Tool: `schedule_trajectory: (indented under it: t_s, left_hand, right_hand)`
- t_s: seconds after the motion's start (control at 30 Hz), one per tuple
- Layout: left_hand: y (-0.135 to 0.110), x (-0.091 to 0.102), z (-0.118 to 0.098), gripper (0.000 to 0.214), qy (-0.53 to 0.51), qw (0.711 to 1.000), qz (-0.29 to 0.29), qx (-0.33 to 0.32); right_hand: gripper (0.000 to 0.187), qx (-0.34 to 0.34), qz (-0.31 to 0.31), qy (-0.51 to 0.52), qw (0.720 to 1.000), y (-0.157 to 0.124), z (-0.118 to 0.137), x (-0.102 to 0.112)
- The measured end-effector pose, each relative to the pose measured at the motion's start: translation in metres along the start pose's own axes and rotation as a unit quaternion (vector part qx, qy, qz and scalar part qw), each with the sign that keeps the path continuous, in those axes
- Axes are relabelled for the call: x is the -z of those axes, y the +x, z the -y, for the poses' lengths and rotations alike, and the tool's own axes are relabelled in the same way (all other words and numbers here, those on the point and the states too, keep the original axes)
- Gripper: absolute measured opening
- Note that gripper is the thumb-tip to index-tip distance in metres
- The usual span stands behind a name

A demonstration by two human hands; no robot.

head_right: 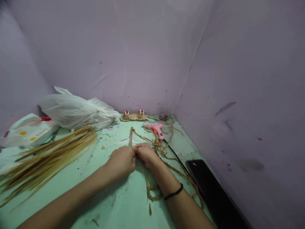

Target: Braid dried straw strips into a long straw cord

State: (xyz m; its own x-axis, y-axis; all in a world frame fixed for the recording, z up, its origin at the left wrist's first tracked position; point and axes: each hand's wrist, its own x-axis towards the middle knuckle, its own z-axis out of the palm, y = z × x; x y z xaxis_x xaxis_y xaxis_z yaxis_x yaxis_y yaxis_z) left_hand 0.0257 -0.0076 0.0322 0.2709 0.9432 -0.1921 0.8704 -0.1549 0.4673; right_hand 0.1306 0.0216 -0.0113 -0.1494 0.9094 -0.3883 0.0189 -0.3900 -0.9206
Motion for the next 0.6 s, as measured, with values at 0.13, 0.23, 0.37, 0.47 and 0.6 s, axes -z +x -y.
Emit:
schedule_trajectory:
  t_s: [0.13,0.23,0.37,0.47,0.6]
  left_hand:
    - [0.016,0.024,0.020,0.018,-0.112,0.990,-0.066,0.060]
    - [0.025,0.026,0.029,0.014,-0.285,0.948,0.020,0.137]
    - [0.032,0.012,0.035,0.010,-0.446,0.863,0.168,0.165]
    - [0.035,0.005,0.039,0.011,-0.432,0.872,0.144,0.181]
    - [0.034,0.001,0.036,0.012,-0.350,0.914,0.071,0.191]
  right_hand:
    - [0.003,0.016,0.025,0.043,0.999,-0.001,0.004,0.002]
    - [0.006,0.024,0.057,0.045,0.997,-0.003,0.006,0.004]
    - [0.008,0.028,0.091,0.009,0.995,-0.004,0.006,0.006]
    - [0.005,0.076,0.094,-0.056,0.991,0.000,0.002,0.009]
    - [0.008,0.160,0.050,-0.226,0.960,0.006,-0.003,0.010]
